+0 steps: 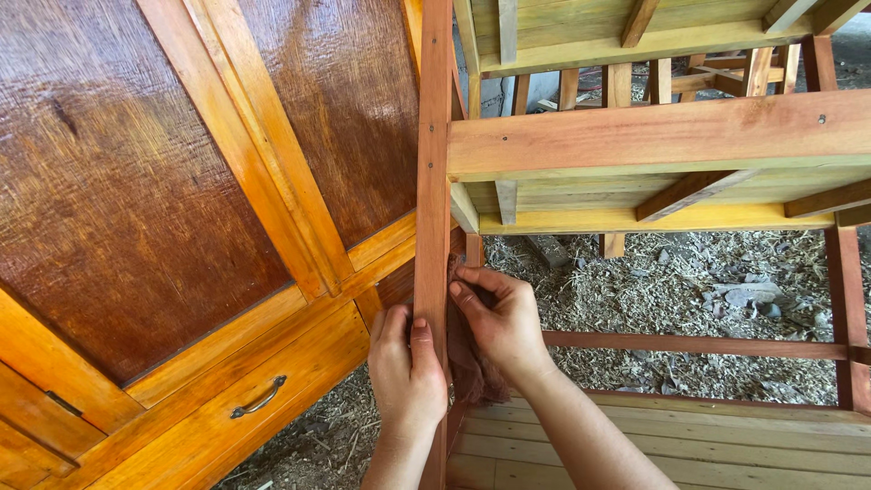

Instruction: The person wipes the wooden frame of a two-tier shelf with a brown cloth, moving along the edges and legs of the structure. The person uses both hands to hold the cloth and wipe different sections of the shelf.

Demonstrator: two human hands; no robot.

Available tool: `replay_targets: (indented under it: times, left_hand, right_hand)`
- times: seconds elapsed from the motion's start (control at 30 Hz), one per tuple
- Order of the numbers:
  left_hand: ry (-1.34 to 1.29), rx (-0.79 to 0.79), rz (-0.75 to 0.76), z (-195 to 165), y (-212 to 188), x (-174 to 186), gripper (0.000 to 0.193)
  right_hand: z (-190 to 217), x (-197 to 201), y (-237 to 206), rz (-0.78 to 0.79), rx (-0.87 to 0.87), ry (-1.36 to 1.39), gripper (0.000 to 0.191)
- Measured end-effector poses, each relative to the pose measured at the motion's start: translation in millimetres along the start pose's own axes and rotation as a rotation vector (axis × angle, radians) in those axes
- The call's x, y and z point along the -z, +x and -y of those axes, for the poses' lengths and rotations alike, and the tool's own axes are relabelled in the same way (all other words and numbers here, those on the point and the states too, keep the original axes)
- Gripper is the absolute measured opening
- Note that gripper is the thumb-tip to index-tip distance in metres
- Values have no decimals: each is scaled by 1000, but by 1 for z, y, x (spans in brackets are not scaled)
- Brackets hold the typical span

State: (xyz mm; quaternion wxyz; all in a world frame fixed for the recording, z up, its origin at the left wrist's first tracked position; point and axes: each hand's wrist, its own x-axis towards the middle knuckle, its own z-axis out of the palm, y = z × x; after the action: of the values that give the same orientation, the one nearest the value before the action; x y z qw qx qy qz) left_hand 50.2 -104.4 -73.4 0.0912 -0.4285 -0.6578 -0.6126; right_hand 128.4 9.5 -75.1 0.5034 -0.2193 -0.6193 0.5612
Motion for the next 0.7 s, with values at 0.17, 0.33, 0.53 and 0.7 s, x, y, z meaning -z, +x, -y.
replay_targets:
  times: [0.17,0.33,0.53,0.7]
  left_hand:
    - [15,2,-7,-1,0,0,26]
    - [3,42,9,-1,1,0,27]
    - [1,28,3,2,1,0,28]
    - [25,-20,-17,3,1,-2,29]
  right_hand:
    - [-5,17,-2,108,222,-223,10]
    - [3,14,-2,111,100,-240,6]
    - [8,2,-1,-37,104,-7,23]
    - [-3,10,-6,76,118,-72,13]
